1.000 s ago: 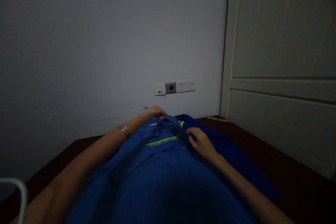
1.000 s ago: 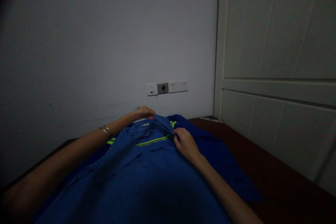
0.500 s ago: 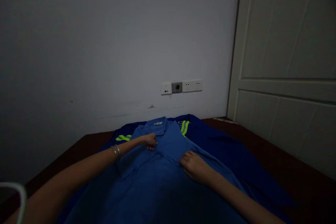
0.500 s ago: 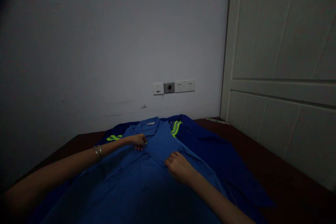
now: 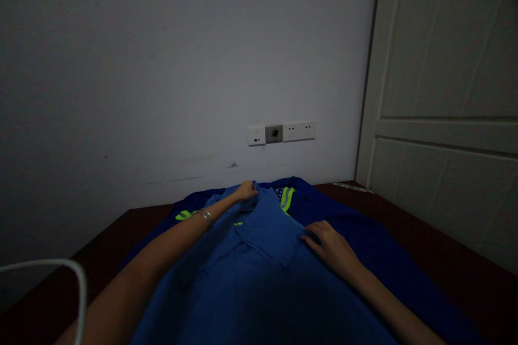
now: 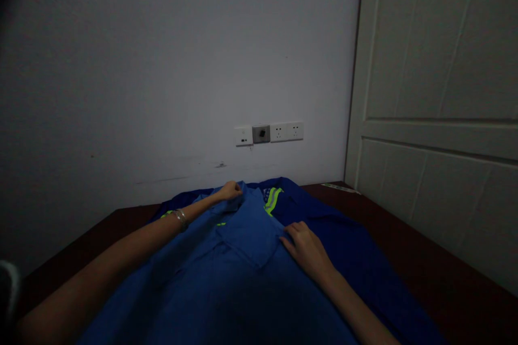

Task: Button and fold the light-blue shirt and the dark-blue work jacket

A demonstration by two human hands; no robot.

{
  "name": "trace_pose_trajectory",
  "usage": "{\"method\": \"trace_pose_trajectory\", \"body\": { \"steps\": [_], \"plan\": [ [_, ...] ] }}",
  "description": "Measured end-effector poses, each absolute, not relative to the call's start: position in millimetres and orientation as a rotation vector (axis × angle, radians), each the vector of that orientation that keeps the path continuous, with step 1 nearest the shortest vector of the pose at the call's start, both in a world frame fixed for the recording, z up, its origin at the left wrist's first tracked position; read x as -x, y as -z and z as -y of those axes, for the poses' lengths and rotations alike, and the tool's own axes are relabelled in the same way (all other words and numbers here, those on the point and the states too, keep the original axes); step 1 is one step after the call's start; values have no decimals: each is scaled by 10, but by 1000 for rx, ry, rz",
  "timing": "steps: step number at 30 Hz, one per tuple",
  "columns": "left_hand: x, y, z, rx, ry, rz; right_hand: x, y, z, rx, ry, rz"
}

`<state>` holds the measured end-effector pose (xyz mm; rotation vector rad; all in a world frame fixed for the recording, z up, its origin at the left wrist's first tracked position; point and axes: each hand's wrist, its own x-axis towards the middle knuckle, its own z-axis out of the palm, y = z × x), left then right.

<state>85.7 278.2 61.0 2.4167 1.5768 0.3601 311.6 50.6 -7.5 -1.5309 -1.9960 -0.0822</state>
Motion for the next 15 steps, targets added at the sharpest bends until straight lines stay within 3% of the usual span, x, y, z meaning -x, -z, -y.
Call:
{"method": "trace_pose_trajectory", "body": {
  "steps": [7,15],
  "plan": [
    [-1300,-494,-3016,-2279,-345,-1533,-3184,113,-541,1571,120,2033],
    [-1470,-455,-3101,-2185,-345,-1601,-3437,124,-636,1654,-157,1842]
  ]
}}
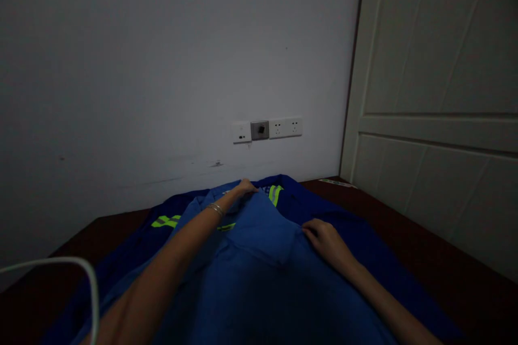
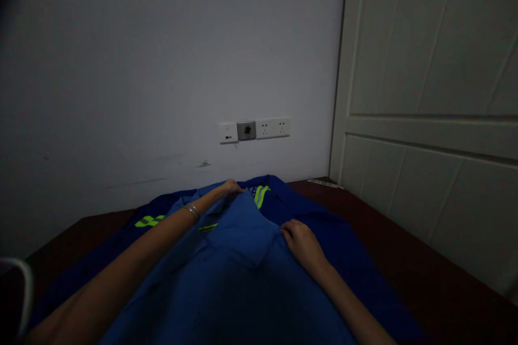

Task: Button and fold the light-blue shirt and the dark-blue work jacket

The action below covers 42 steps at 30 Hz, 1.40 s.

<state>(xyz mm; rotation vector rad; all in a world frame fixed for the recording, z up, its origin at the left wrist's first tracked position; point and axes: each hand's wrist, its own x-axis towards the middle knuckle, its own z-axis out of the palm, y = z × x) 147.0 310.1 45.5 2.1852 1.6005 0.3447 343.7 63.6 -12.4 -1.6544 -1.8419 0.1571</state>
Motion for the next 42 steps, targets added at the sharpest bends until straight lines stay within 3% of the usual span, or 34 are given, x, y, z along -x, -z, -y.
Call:
{"method": "trace_pose_trajectory", "body": {
  "steps": [14,22,30,42],
  "plan": [
    [-1694,-36,-2720,-2800,-379,-1527,-3549,223,-686,1788,-165,1876],
    [-1371,-239,-2220,-3292,-276,-1044,-3520,290,-658,1766,-112,1932],
    [-575,-349,-1962,-2752,-204,-1424,-3372,179,-537,1441,206,2191],
    [-238,-89,-1591,-2187,-196,-1366,-3274,279,-498,1314,51,2358]
  ]
}}
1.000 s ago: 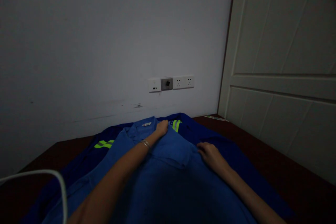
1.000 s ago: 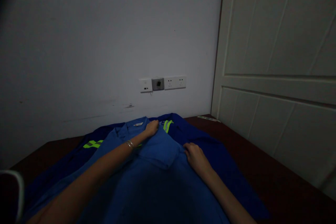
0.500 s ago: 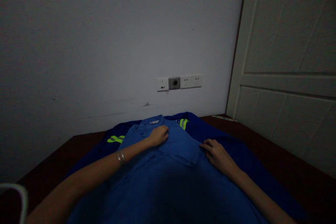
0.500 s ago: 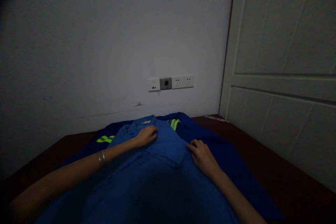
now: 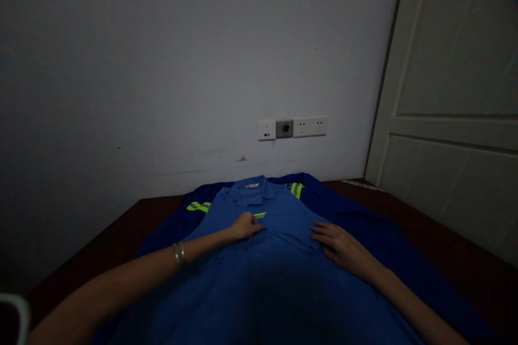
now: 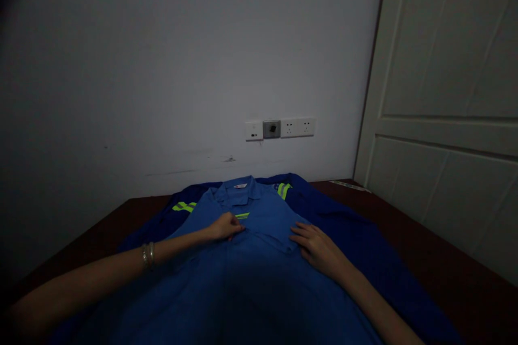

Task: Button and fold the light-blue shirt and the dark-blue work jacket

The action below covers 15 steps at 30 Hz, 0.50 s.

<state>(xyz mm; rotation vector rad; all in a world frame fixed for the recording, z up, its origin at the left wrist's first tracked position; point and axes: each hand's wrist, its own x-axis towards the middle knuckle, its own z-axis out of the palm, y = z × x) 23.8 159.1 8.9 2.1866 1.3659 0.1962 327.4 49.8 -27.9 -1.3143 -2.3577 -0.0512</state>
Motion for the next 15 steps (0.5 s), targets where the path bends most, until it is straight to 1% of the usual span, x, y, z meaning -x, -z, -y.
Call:
{"method": "trace_pose_trajectory", "body": {
  "steps": [9,15],
  "plan": [
    [-434,24,-1560,-1810,-363,-1491,-3223,301,-472,1314,24,2357],
    [-389,5,-1601,-1813,-360,-1478,-3180,277,-477,1307,-11,2332]
  ]
}}
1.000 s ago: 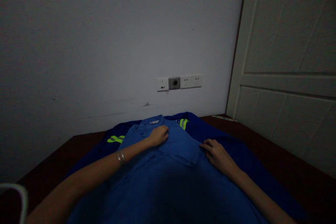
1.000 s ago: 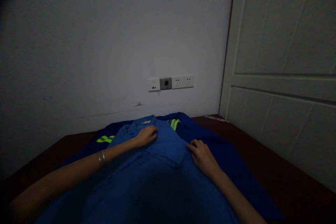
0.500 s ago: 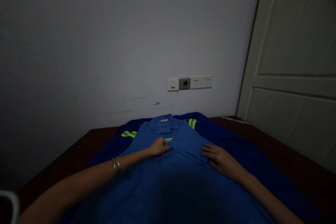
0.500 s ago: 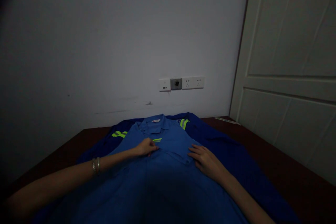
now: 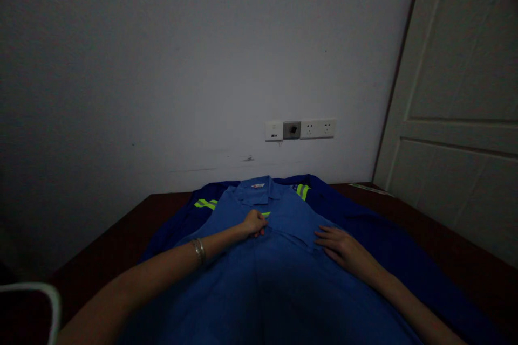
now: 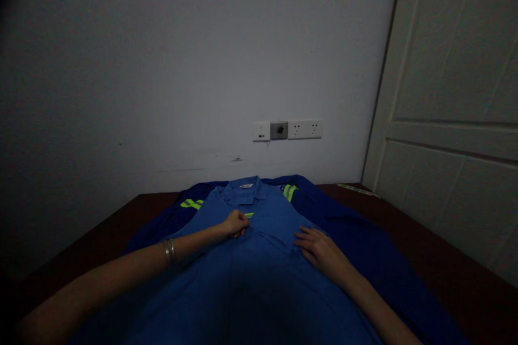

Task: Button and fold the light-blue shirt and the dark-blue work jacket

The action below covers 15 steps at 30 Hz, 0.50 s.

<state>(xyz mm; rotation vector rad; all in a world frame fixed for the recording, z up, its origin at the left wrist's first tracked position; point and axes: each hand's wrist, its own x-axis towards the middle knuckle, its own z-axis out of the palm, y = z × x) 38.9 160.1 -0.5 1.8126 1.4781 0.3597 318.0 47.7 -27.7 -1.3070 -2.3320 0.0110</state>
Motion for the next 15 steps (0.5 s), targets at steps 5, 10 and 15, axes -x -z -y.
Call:
{"method": "trace_pose_trajectory", "body": {
  "steps": [5,10,15],
  "plan": [
    [-305,7,-1583,-1861,-367,-1471,-3176,322,-470,1292,-27,2283],
    [-187,7,-1627,-1899,-334,-1369,-3175,368,-445,1331,-17,2278],
    [198,-165,-1964,-2013,-507,-1599,-3206,351,-469,1330,-33,2233]
  ]
}}
